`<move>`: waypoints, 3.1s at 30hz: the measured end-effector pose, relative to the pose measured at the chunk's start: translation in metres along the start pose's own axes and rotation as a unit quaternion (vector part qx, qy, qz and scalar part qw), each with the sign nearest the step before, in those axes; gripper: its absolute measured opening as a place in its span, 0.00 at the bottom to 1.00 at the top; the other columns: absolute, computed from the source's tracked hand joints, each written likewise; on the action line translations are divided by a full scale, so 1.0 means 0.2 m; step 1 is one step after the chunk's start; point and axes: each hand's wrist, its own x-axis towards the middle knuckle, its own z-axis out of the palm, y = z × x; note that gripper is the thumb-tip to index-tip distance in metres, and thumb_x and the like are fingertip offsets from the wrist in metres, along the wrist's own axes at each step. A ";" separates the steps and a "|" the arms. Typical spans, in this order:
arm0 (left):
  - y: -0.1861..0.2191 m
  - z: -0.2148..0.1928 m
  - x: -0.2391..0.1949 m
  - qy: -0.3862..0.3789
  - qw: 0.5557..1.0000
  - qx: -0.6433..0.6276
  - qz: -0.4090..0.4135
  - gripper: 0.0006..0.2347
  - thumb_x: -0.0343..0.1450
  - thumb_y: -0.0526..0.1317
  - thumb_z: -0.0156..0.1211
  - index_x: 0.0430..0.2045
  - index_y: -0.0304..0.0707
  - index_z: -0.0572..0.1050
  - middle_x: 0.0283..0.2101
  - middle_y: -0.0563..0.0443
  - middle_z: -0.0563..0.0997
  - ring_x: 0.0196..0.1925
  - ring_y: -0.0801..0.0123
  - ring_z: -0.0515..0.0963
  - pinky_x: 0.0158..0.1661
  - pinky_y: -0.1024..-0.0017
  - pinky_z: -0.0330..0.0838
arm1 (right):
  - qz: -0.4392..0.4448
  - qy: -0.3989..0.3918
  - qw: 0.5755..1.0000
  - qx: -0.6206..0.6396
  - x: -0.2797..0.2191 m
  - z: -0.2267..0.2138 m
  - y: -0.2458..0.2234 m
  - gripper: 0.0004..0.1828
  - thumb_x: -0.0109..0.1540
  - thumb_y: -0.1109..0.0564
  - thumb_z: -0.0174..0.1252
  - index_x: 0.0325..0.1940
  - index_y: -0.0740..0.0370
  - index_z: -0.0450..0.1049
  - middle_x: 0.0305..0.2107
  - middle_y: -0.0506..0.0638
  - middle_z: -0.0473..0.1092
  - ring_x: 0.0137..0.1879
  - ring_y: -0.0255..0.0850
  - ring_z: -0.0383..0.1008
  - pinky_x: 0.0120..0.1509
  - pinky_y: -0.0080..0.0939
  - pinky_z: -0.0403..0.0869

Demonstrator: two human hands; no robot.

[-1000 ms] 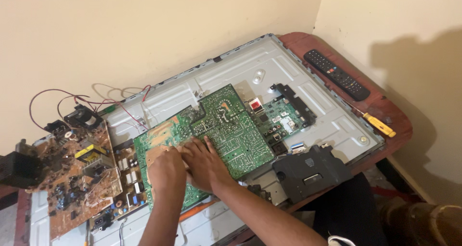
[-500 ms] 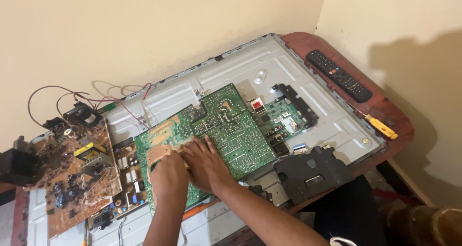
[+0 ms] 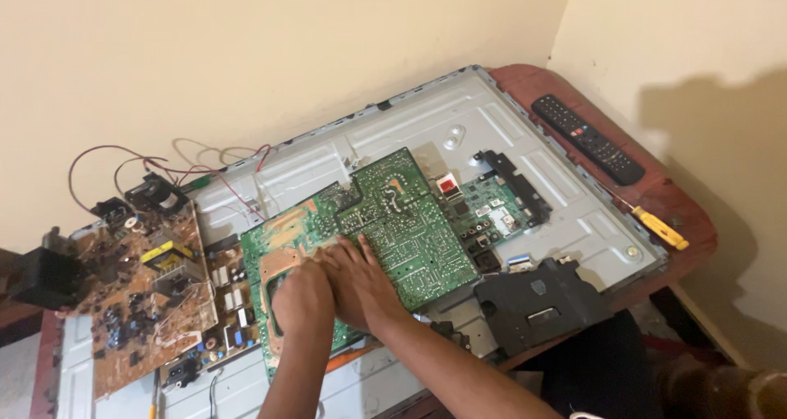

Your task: The person wipes a green circuit board with a cloth and then uses a small orange tool to scrape residue from the board's surface. The work is performed on a disassembled TV chassis with other components visible nearby.

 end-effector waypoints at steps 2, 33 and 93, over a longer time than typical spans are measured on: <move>0.02 -0.01 0.05 0.010 1.000 0.001 0.010 0.09 0.75 0.37 0.52 0.30 0.38 0.80 0.31 0.42 0.86 0.34 0.56 0.87 0.32 0.64 0.82 | 0.000 0.007 1.000 -0.008 0.00 -0.01 0.00 0.34 0.62 0.51 0.53 0.71 0.65 0.60 0.68 0.60 0.58 0.79 0.57 0.45 0.81 0.65 0.39; -0.65 -0.06 -0.50 0.098 0.818 -0.518 -0.231 0.16 0.74 0.43 0.52 0.57 0.50 0.76 0.30 0.45 0.86 0.28 0.60 0.83 0.33 0.65 0.74 | 0.017 0.009 1.000 -0.004 -0.17 -0.04 -0.10 0.10 0.62 0.49 0.59 0.46 0.47 0.80 0.41 0.46 0.76 0.55 0.44 0.73 0.59 0.49 0.74; -0.50 0.14 -0.58 0.170 0.887 -0.408 -0.132 0.17 0.74 0.42 0.47 0.58 0.52 0.73 0.51 0.49 0.83 0.44 0.51 0.84 0.40 0.57 0.78 | 0.105 -0.156 0.969 0.163 -0.01 -0.19 -0.01 0.24 0.68 0.55 0.50 0.68 0.37 0.71 0.31 0.50 0.81 0.31 0.39 0.78 0.38 0.42 0.77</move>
